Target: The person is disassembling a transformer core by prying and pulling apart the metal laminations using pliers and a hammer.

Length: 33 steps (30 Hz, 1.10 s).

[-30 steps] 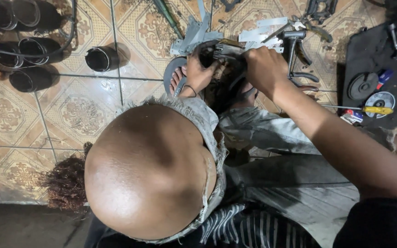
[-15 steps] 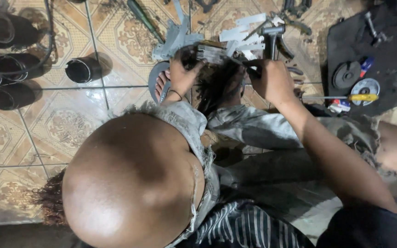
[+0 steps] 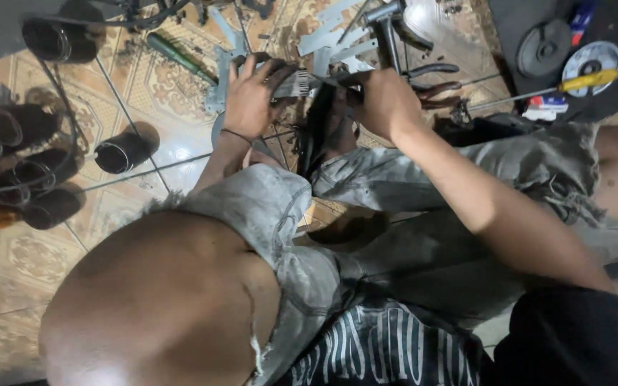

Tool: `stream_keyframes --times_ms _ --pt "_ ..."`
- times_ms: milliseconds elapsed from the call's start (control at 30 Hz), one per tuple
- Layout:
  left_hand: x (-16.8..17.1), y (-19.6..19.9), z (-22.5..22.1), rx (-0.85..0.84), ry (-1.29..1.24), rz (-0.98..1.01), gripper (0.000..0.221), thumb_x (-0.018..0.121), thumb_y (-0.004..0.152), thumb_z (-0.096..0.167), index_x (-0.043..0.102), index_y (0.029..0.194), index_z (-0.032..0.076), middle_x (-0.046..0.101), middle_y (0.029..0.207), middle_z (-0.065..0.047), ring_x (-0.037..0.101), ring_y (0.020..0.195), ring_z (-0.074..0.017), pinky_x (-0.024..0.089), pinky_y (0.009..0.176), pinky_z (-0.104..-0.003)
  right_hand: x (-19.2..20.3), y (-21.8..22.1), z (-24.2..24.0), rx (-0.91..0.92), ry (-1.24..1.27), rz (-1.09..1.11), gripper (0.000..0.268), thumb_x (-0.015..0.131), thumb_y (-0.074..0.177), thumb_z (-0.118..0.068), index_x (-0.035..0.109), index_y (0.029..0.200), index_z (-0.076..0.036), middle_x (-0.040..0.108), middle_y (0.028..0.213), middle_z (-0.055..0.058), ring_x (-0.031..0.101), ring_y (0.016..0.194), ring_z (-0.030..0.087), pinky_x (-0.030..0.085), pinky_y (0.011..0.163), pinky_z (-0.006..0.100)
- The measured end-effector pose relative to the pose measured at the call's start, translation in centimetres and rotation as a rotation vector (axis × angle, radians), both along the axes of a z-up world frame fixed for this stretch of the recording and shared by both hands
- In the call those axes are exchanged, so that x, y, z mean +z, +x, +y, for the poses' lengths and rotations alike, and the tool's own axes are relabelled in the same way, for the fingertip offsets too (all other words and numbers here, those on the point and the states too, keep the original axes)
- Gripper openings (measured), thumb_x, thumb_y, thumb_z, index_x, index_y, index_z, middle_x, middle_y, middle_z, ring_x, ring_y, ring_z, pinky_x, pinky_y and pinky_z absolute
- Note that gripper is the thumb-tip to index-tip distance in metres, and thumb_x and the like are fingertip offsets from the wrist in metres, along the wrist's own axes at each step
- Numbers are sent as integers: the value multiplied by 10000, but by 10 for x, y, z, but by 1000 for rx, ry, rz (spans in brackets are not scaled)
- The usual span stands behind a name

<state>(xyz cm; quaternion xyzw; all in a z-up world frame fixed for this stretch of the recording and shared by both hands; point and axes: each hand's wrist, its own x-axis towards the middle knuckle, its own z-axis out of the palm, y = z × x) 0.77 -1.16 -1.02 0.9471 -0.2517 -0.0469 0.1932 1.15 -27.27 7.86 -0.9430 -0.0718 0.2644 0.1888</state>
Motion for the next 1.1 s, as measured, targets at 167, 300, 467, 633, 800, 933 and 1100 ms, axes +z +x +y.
stream_keyframes --times_ms 167,300,467,633,800,933,1100 --pt "4 12 5 -10 -68 72 568 828 807 225 673 1350 159 647 1276 -71 587 1116 -292 393 1018 -492 15 7 -3 -107 190 -42 265 739 877 -74 790 1137 -81 759 944 232 719 663 331 630 626 404" --pt "0 29 10 165 -162 -4 484 894 766 126 737 1217 51 712 1143 -130 644 990 -299 504 937 -436 22 6 -2 -71 125 -47 236 716 884 -128 799 1097 -69 740 842 237 684 570 376 574 532 459" --pt "-29 54 38 281 -243 77 422 902 809 98 748 1195 21 771 1065 -187 766 872 -250 655 771 -323 17 8 0 -82 134 18 261 724 914 -97 781 1166 -137 785 939 147 719 568 265 614 557 358" --pt "-25 46 47 312 -428 130 392 881 826 107 728 1144 -63 775 892 -145 704 721 -205 578 651 -308 11 10 -6 -98 129 -11 313 706 863 -29 788 1160 -83 737 786 223 663 478 291 557 400 372" --pt "-28 39 49 327 -454 173 373 853 860 84 701 1162 -73 785 944 -152 746 762 -212 606 693 -298 13 11 -2 -54 95 -9 332 712 871 -103 790 1192 -134 749 877 229 704 593 362 593 551 451" --pt "-25 30 46 402 -444 213 327 836 870 122 708 1130 -29 779 928 -122 742 748 -200 607 680 -297 13 7 1 -57 142 -43 342 708 877 -80 768 1213 -62 747 832 244 720 606 356 613 613 438" --pt "-40 21 47 481 -524 295 295 698 896 90 677 1163 -33 787 1003 -128 748 830 -203 601 746 -288 12 8 5 -70 183 -21 373 724 890 -51 746 1262 -71 756 798 202 717 574 302 608 575 400"
